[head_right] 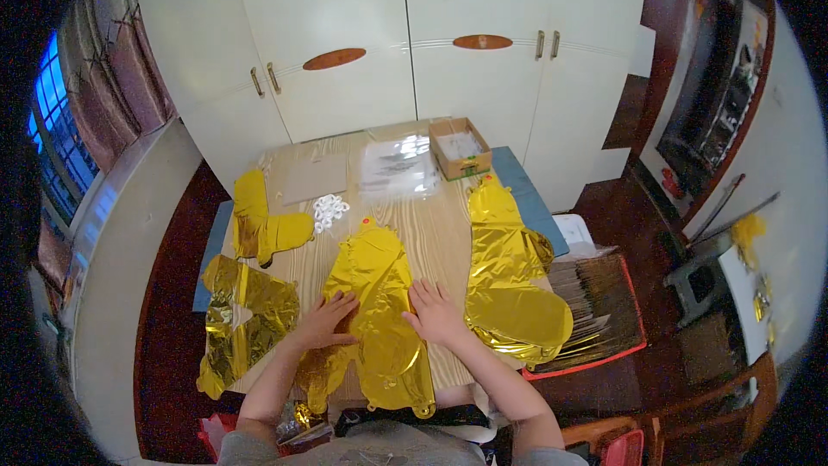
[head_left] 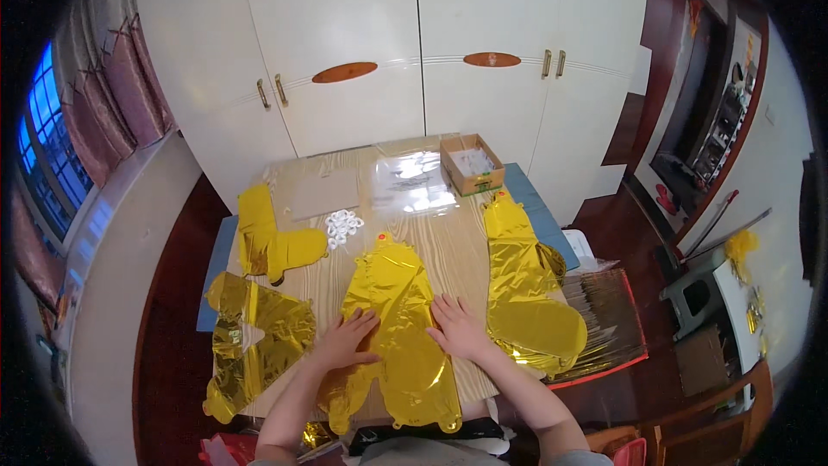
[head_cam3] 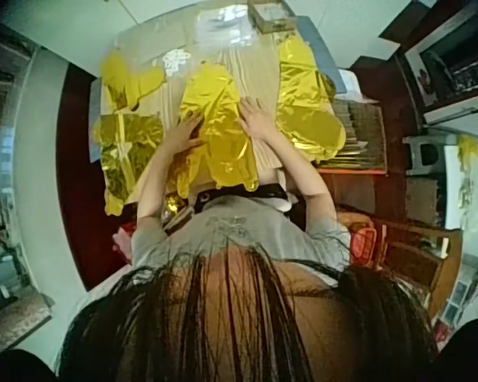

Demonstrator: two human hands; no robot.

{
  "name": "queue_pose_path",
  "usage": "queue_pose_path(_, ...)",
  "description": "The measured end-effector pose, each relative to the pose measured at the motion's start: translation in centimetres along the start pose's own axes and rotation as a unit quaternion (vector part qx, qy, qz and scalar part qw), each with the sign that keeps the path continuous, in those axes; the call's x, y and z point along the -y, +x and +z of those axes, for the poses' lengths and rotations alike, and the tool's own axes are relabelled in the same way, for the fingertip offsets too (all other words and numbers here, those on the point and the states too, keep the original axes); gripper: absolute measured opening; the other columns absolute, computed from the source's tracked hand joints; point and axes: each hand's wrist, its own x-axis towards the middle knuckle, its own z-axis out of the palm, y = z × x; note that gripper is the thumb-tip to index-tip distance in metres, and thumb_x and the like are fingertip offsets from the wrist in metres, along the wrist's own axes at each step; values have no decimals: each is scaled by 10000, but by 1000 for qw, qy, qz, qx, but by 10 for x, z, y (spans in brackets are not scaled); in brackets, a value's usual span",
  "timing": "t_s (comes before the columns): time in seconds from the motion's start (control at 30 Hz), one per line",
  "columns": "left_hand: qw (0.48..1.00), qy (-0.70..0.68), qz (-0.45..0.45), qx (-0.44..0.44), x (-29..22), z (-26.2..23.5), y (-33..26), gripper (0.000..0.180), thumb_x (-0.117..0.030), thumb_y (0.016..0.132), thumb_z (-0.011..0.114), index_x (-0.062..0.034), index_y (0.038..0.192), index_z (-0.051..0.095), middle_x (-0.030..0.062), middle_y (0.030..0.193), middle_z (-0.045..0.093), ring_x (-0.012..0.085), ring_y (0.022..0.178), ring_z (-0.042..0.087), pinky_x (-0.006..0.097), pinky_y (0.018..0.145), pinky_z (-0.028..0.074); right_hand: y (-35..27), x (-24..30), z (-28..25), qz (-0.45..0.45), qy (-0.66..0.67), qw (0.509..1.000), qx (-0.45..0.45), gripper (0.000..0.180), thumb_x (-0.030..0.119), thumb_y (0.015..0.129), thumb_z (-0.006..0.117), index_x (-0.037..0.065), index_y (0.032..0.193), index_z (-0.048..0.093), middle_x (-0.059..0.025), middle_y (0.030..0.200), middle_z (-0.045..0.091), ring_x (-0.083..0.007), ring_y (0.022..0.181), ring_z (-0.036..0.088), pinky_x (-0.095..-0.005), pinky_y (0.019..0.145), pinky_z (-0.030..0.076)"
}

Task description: Folding and organizing gold foil star-shaped balloons at a workbench.

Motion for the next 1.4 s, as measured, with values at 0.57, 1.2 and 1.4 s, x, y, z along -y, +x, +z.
queue_pose_path(0.57, 1000, -25, 17, -3, -20, -6, 20, 897, -614, 819, 611, -141, 1504, 275, 64, 1579, 239, 321, 1468, 158, 577, 1162, 78, 1, -2, -1, 19, -45, 998, 26, 709, 491, 949, 434, -38, 1418, 378, -197, 1500, 353, -315, 1412, 301, -483, 1160, 201)
queue_pose_path(1.2, 938, 21, -166, -302, 45, -46, 183, 241, -245, 827, 615, -32, 921, 680, 157, 925, 655, 351, 915, 629, 458, 801, 512, 4, 5, -7, 21, -69, 997, 17, 745, 567, 934, 421, 9, 1427, 395, -161, 1492, 381, -304, 1412, 298, -492, 1152, 207)
queue_pose_path(1.4, 929, 57, -226, -289, 50, -49, 219, 184, -164, 805, 574, -46, 834, 713, 161, 882, 683, 325, 872, 669, 453, 747, 540, 4, 7, -11, 24, -71, 997, 22, 770, 590, 923, 428, 9, 1428, 394, -156, 1500, 370, -299, 1416, 292, -494, 1151, 211)
